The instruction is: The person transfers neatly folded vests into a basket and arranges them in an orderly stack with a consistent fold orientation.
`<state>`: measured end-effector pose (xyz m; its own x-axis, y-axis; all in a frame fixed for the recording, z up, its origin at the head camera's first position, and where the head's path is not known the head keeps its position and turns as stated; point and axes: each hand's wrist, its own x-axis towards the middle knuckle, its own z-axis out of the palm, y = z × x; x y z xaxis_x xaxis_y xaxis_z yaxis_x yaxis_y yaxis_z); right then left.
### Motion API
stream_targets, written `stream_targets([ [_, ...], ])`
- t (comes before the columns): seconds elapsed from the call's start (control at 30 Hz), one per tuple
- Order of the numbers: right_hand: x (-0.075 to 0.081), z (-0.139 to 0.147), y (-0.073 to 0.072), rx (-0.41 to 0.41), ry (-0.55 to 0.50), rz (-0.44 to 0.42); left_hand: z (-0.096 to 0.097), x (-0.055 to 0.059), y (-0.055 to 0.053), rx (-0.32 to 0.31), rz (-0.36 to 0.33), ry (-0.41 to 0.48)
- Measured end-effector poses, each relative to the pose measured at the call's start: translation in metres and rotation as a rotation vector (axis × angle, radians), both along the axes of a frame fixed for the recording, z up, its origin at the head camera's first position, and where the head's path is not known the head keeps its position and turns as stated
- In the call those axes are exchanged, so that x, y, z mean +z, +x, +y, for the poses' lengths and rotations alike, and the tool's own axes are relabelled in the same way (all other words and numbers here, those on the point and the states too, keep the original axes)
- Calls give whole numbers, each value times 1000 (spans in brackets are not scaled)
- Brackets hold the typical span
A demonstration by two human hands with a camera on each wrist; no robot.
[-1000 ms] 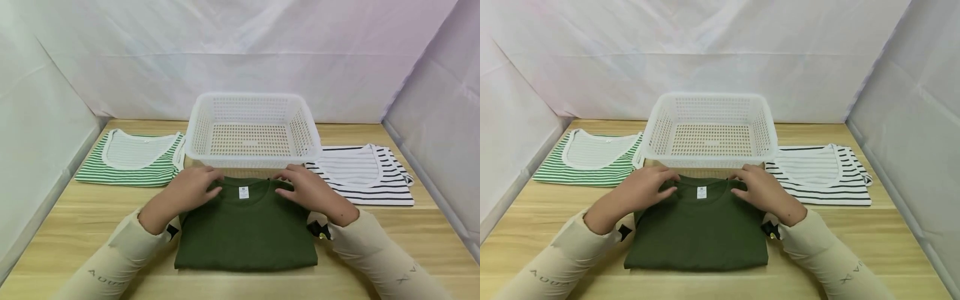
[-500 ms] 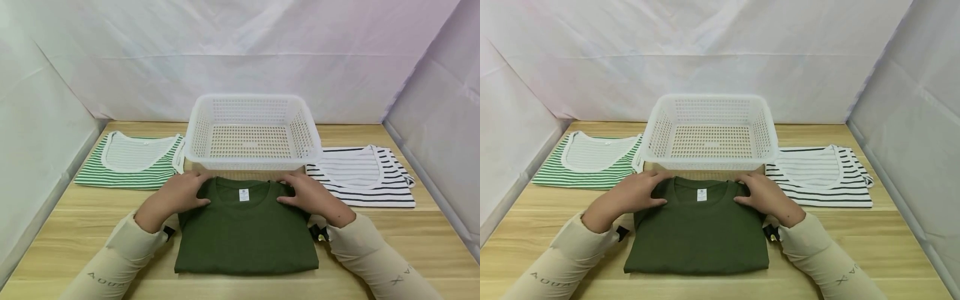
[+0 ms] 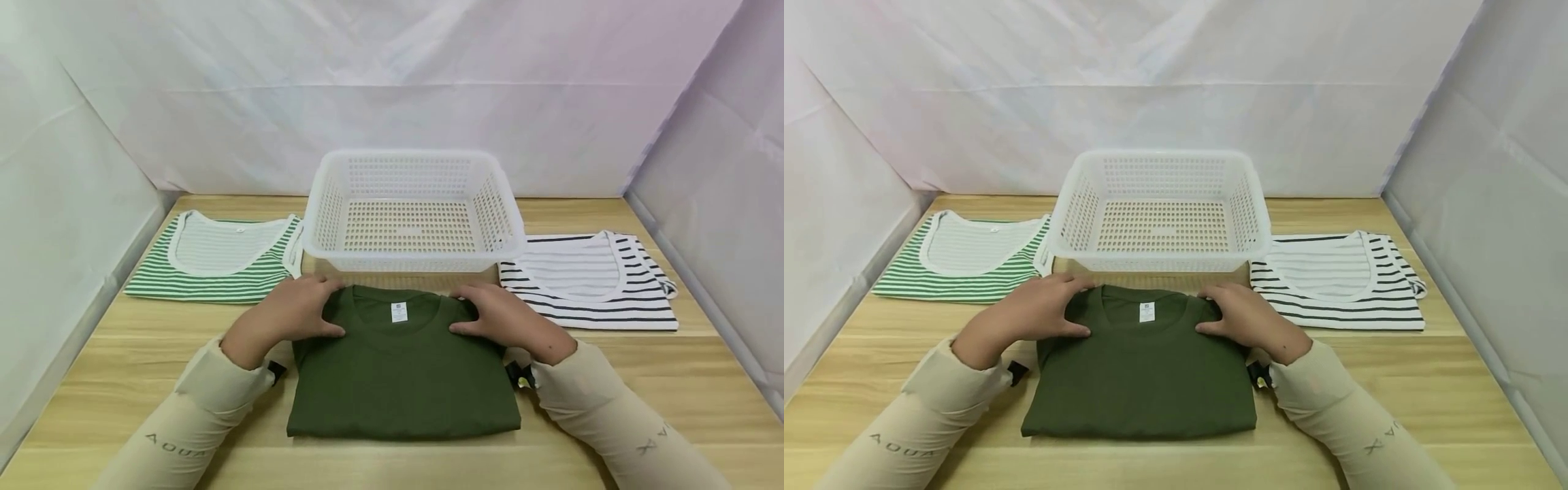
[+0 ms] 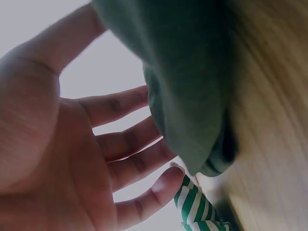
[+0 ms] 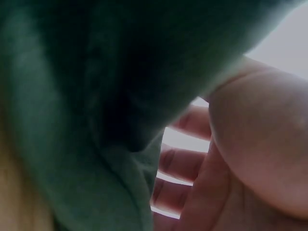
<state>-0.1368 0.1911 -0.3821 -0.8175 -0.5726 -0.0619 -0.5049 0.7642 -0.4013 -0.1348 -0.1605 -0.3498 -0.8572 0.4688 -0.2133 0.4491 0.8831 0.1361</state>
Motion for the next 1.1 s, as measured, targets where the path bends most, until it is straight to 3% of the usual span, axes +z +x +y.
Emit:
stream_targets([
  [0.23,0,0,-2,4,-26,-47,3,2,-3,-14,25,-4],
  [0.57,3,-2,-1,21,-39,-100,1,1,-3,-20,4,35],
  [0.8,4,-2,0,36,-41,-96,0,0,-4,-8,4,53],
  [1.1,3,-2,0,46,-34,-102,-2,-3,-5,-27,-53,74],
])
